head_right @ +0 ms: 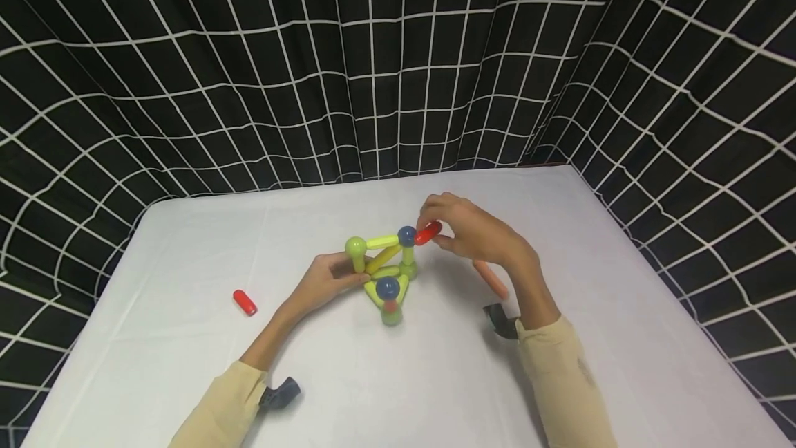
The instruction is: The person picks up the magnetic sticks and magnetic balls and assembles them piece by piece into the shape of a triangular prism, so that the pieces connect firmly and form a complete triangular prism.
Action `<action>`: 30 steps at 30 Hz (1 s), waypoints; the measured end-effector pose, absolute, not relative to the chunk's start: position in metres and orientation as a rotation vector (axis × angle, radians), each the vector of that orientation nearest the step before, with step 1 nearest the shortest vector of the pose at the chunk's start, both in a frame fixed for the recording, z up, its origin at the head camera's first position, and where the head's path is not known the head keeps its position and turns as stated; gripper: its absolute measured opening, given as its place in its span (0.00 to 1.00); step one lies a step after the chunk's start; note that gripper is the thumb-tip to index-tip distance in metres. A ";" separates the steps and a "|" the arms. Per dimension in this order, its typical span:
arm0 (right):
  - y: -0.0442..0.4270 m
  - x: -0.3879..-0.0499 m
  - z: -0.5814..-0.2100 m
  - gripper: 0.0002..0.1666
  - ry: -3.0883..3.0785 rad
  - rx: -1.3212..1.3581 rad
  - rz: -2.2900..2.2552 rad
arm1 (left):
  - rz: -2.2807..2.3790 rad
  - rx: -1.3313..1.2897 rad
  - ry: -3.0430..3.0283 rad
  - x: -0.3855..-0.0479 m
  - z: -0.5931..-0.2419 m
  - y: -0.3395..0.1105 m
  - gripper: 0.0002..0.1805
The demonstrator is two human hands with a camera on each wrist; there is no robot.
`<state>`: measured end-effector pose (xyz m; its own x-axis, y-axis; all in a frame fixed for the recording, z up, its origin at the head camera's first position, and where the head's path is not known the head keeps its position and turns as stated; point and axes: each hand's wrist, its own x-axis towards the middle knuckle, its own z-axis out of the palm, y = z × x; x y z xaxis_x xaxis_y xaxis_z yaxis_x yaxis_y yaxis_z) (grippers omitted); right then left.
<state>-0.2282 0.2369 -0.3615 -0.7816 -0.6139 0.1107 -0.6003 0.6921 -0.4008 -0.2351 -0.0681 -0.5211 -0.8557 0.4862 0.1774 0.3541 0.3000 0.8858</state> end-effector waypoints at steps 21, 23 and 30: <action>0.188 -0.201 -0.363 0.18 2.840 -1.344 -0.302 | 1.610 0.791 2.449 -0.236 -0.522 -0.069 0.20; 0.187 -0.201 -0.362 0.18 2.849 -1.338 -0.269 | 1.614 0.785 2.447 -0.236 -0.522 -0.069 0.20; 0.187 -0.201 -0.364 0.19 2.872 -1.362 -0.220 | 1.626 0.801 2.431 -0.236 -0.522 -0.069 0.20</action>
